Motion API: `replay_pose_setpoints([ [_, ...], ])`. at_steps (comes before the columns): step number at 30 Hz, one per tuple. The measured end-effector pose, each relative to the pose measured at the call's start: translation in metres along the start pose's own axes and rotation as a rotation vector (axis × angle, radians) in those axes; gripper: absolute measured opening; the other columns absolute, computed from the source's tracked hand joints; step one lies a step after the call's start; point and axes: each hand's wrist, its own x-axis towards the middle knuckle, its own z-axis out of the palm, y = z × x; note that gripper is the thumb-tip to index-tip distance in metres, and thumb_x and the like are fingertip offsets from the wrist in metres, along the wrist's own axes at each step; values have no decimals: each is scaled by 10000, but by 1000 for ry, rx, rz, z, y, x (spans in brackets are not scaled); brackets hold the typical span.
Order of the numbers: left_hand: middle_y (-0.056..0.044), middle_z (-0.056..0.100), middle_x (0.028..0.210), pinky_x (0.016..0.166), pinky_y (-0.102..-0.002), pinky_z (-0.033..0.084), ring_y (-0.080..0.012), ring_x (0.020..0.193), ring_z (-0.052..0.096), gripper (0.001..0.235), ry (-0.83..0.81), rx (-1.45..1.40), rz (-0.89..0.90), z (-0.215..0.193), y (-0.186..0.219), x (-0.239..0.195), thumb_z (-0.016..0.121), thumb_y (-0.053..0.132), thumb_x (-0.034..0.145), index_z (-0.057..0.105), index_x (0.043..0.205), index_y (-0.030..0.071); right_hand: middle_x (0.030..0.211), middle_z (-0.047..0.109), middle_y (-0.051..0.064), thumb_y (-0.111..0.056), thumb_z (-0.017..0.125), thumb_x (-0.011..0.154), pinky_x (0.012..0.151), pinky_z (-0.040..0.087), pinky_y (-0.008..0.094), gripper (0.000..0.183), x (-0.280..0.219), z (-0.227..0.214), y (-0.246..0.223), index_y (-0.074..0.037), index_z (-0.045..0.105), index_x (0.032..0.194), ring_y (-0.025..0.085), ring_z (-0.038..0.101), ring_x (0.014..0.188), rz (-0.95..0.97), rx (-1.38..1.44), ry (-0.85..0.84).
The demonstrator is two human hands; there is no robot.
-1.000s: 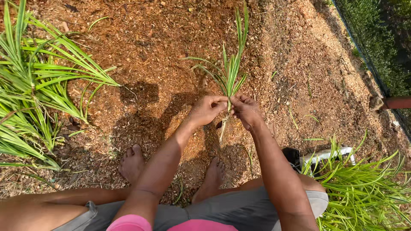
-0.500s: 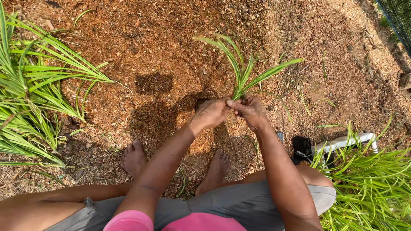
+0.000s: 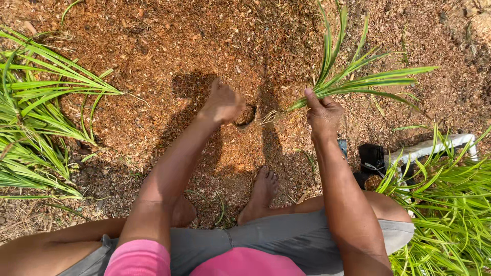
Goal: The person sits on the ground and plants small green plants into the soil. They use their hands to dig holes, remove plants from black plastic nursery bags, place the plants into the holes, and cover the roots with soil.
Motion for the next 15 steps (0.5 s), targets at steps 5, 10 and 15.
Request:
replay_pose_setpoints([
  [5, -141, 596, 1199, 1140, -660, 15, -282, 1393, 331, 247, -278, 888, -181, 29, 15, 0, 385, 183, 945, 615, 870, 136, 627, 574, 93, -232, 743, 912, 404, 439, 198, 249, 14, -3, 23, -8, 665, 835, 74, 500, 432, -93, -22, 81],
  [10, -80, 659, 1144, 1136, -645, -10, -256, 1363, 401, 219, -372, 1103, -132, 34, 25, 5, 538, 182, 940, 641, 1131, 146, 616, 577, 90, -235, 762, 882, 402, 434, 195, 265, -7, 11, -2, -5, 659, 800, 82, 520, 434, -86, -14, 88],
  [15, -119, 534, 1374, 1134, -672, -34, -257, 1363, 395, 247, -401, 1235, -162, 65, -27, 30, 537, 352, 959, 657, 1056, 159, 588, 573, 74, -222, 781, 845, 355, 413, 174, 276, -13, 16, -11, -7, 632, 757, 77, 529, 401, -75, 42, 85],
])
